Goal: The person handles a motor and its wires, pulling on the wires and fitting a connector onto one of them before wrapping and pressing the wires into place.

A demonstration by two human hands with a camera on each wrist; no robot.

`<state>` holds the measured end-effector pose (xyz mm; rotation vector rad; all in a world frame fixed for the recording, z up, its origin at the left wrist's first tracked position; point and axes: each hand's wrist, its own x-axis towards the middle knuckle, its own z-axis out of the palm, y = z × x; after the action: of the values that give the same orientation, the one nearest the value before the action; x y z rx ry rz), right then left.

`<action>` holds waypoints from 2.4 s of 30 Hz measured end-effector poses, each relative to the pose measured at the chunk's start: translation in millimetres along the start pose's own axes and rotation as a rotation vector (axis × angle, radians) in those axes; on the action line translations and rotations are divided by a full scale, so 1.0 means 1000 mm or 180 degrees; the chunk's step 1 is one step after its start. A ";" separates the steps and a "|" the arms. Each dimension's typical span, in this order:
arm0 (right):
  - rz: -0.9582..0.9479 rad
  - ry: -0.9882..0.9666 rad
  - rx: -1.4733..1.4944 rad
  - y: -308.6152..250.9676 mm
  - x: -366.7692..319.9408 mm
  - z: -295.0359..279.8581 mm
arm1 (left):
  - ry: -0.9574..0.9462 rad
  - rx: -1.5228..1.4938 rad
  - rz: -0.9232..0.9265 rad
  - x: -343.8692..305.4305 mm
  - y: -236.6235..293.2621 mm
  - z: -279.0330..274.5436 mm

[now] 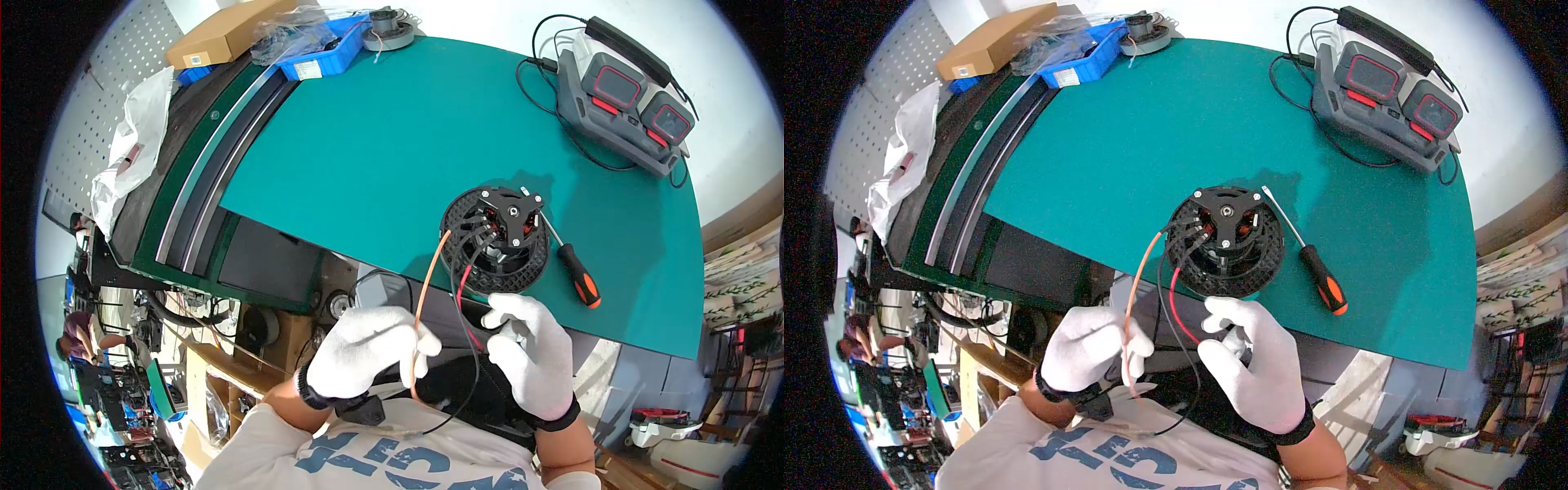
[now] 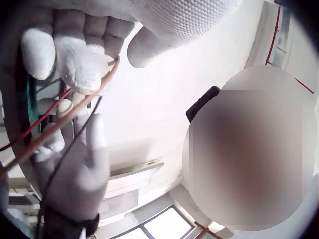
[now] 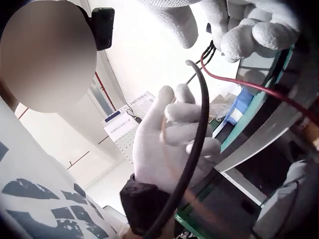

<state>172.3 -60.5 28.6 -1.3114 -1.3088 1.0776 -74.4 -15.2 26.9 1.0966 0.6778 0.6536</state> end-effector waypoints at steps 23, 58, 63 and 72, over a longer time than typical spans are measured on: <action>0.0219 -0.0412 -0.0141 -0.017 -0.008 -0.002 | 0.0435 -0.0862 0.1113 0.007 -0.001 -0.008; -0.1537 -0.0556 -0.1797 -0.029 0.032 -0.002 | 0.0392 -0.0235 0.0333 0.034 0.005 0.021; -0.1451 0.0013 -0.1507 -0.027 0.034 0.003 | 0.0135 -0.0126 0.0230 0.028 0.004 0.015; -0.3107 -0.1098 -0.2279 -0.046 0.051 0.004 | -0.0156 -0.1119 -0.0277 0.015 0.014 0.002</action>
<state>163.0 -10.8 75.6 -0.7316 -2.3725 0.1194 -65.7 -0.9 38.0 0.7514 0.5404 0.6407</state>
